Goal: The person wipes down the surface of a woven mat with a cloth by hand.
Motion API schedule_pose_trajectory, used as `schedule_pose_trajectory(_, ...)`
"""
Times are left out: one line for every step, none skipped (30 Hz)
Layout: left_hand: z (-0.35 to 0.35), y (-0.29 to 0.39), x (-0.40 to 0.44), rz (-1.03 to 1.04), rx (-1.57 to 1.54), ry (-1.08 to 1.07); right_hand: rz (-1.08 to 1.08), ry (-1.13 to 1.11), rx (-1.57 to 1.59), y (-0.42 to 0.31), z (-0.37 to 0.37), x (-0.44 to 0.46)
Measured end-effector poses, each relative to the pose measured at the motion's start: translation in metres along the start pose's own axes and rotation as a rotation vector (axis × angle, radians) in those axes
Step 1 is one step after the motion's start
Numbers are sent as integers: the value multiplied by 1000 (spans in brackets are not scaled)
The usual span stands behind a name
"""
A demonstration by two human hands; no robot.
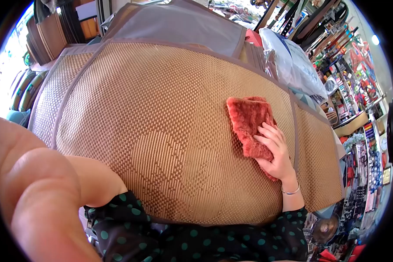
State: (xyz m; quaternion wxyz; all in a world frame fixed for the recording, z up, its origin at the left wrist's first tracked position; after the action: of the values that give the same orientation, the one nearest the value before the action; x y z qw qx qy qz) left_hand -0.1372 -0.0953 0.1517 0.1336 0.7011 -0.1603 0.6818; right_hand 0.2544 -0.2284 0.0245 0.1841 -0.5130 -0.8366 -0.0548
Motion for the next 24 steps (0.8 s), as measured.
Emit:
schedule_pose_trajectory(1,2,0,-7,2,0,-3,-3,0,0,0,0)
schedule_pose_trajectory(1,3,0,-5,4,-1,-5,-6,-1,0,-1,0)
schedule_pose_trajectory(1,3,1,-3,4,1,-7,-7,-3,0,-1,0)
schedule_pose_trajectory(2,4,1,-5,9,3,-8,-11,-9,0,-2,0)
schedule_pose_trajectory(2,4,1,-6,12,5,-8,-13,-13,-1,-1,0)
schedule_pose_trajectory(1,4,2,-6,19,5,-11,-10,-15,-1,-2,0)
schedule_pose_trajectory(1,3,4,-6,24,5,-16,-20,-27,-2,-2,1)
schedule_pose_trajectory(0,1,5,-11,32,7,-21,-27,-40,-3,-2,1)
schedule_pose_trajectory(-2,-2,5,-11,43,7,-19,-17,-41,-6,-3,1)
schedule_pose_trajectory(-3,-6,6,-14,64,16,-47,-49,-21,-12,-3,2)
schedule_pose_trajectory(-7,-13,5,-22,98,28,-76,-81,-1,-18,-3,4)
schedule_pose_trajectory(-11,-23,5,-35,139,40,-118,-106,33,-26,-3,6)
schedule_pose_trajectory(-15,-38,3,-56,199,58,-153,-122,64,-33,-2,8)
schedule_pose_trajectory(-19,-56,-1,-84,266,73,-170,-124,61,-36,-2,9)
schedule_pose_trajectory(-22,-71,-3,-110,323,76,-189,-126,58,-38,-2,9)
schedule_pose_trajectory(-23,-94,-8,-162,410,63,-189,-115,57,-35,-2,9)
schedule_pose_trajectory(-17,-113,-12,-237,479,21,-170,-129,52,-30,-3,10)
schedule_pose_trajectory(-3,-123,-15,-338,537,-52,-152,-144,46,-23,-5,11)
schedule_pose_trajectory(21,-128,-29,-534,576,-180,-107,-127,32,-15,-6,12)
schedule_pose_trajectory(47,-130,-42,-733,643,-328,-57,-86,13,-1,-6,11)
schedule_pose_trajectory(73,-132,-55,-906,726,-486,-8,-41,-6,16,-4,9)
schedule_pose_trajectory(87,-132,-72,-1014,745,-677,66,2,-27,35,-5,6)
schedule_pose_trajectory(92,-143,-103,-1044,686,-807,141,43,-44,54,-6,0)
schedule_pose_trajectory(98,-147,-123,-1178,612,-933,219,81,-89,71,-6,-9)
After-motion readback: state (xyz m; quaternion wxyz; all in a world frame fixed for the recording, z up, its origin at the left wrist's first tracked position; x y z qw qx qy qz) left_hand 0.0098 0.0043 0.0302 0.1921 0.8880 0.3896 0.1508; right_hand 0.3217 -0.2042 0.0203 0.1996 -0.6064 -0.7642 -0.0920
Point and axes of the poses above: each hand's wrist, its own x-axis towards the middle knuckle, its own z-axis out of the palm, y = z × x, the point moved 2 cm from there along x, towards the middle knuckle, and after that the axes turned 14 degrees about -z, right-handed, at the moved point
